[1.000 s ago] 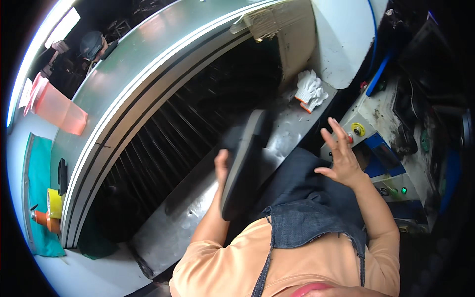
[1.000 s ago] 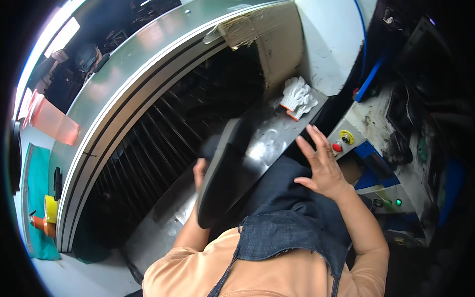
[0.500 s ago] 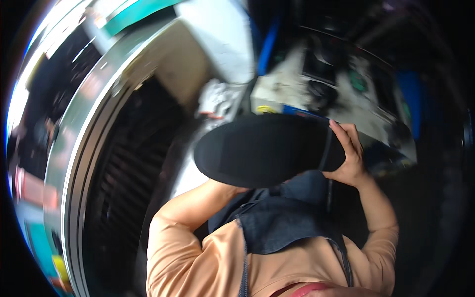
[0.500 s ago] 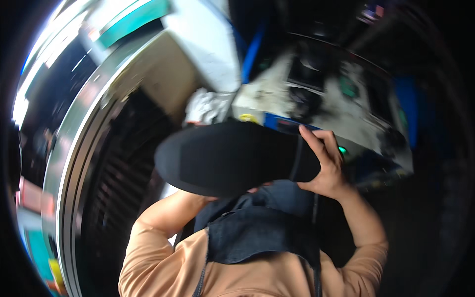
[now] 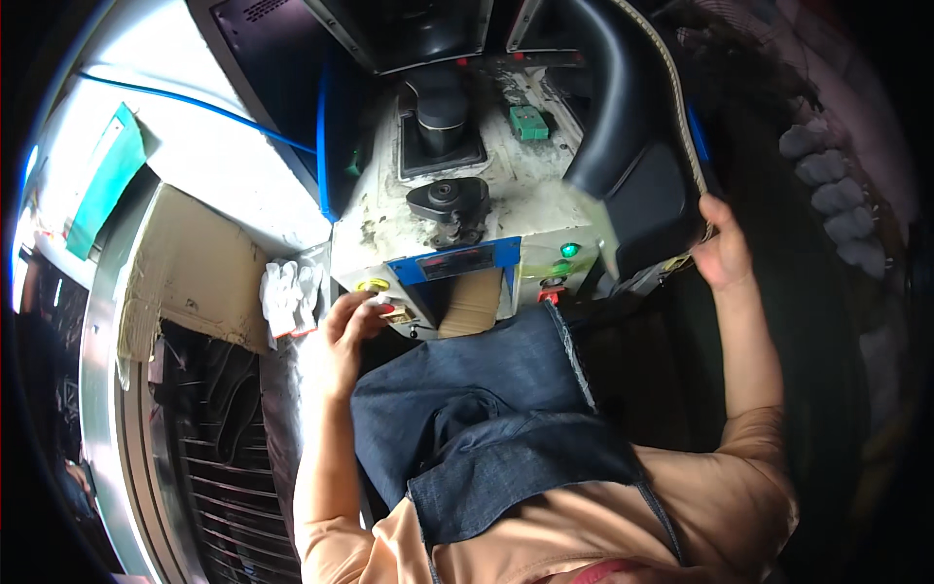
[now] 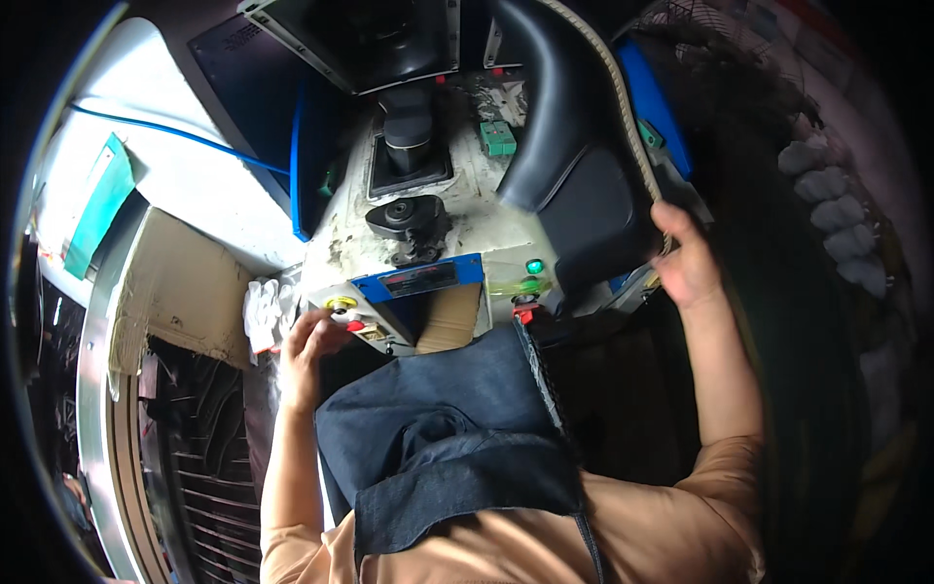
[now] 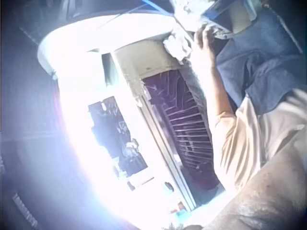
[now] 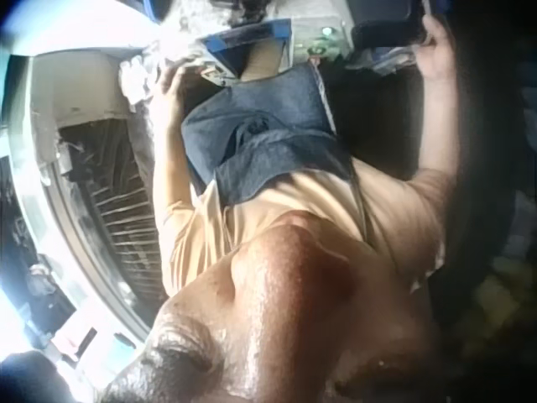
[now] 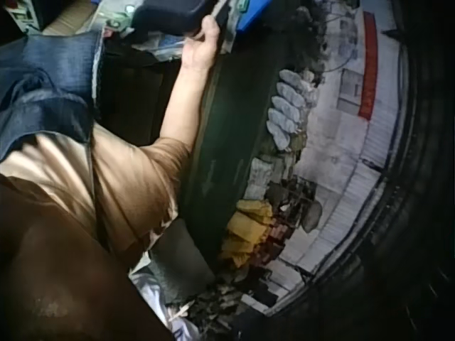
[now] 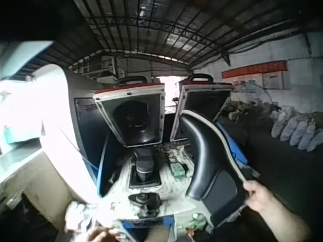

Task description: The person repeatedly picks up black shoe parts from a metal rack and places them into a machine's processing slot. They handle the parts one at a time, moving between the rack and the machine throughout the clip.

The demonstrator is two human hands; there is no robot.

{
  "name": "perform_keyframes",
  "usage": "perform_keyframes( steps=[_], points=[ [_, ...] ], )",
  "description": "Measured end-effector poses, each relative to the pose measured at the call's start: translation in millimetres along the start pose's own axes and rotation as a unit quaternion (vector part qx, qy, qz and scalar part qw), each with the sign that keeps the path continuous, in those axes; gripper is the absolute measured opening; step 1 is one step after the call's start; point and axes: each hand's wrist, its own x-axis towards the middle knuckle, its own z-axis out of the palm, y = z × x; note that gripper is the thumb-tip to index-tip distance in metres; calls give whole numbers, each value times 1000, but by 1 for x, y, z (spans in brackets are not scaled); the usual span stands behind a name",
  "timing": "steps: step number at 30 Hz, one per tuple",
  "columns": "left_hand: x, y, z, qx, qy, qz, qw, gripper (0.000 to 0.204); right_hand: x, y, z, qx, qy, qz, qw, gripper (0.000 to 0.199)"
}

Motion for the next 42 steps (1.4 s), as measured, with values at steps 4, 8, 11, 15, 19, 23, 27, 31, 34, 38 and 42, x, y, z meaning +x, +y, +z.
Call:
perform_keyframes(
  steps=[4,8,11,15,19,23,27,31,34,38,42],
  points=[
    [-16,-108,-82,345,206,-60,914,30,45,-39,17,-38,21,-6,999,43],
    [-43,-179,-114,533,258,19,805,33,114,-59,31,-194,90,-33,976,52],
    [-33,-165,-94,583,231,0,779,42,169,-68,22,-347,123,-89,925,67],
    [-38,-172,-105,544,233,-22,806,40,248,-55,15,-486,134,-65,861,72],
    [-31,-175,-102,553,238,-11,799,40,303,-24,-16,-617,149,-85,768,71],
    [-35,-174,-103,559,236,-14,795,40,332,16,-17,-689,153,7,708,79],
    [-36,-176,-105,568,236,-29,788,41,312,33,-5,-761,153,36,630,82],
    [-32,-174,-103,564,229,-44,792,41,313,31,-23,-792,145,28,592,79],
    [-32,-176,-103,569,235,-3,788,41,317,35,-22,-814,160,-3,558,77],
    [-36,-170,-100,564,237,-18,791,40,311,40,-12,-825,152,0,545,75],
    [-34,-169,-98,568,238,3,788,39,318,36,-16,-812,150,25,564,81]
  ],
)
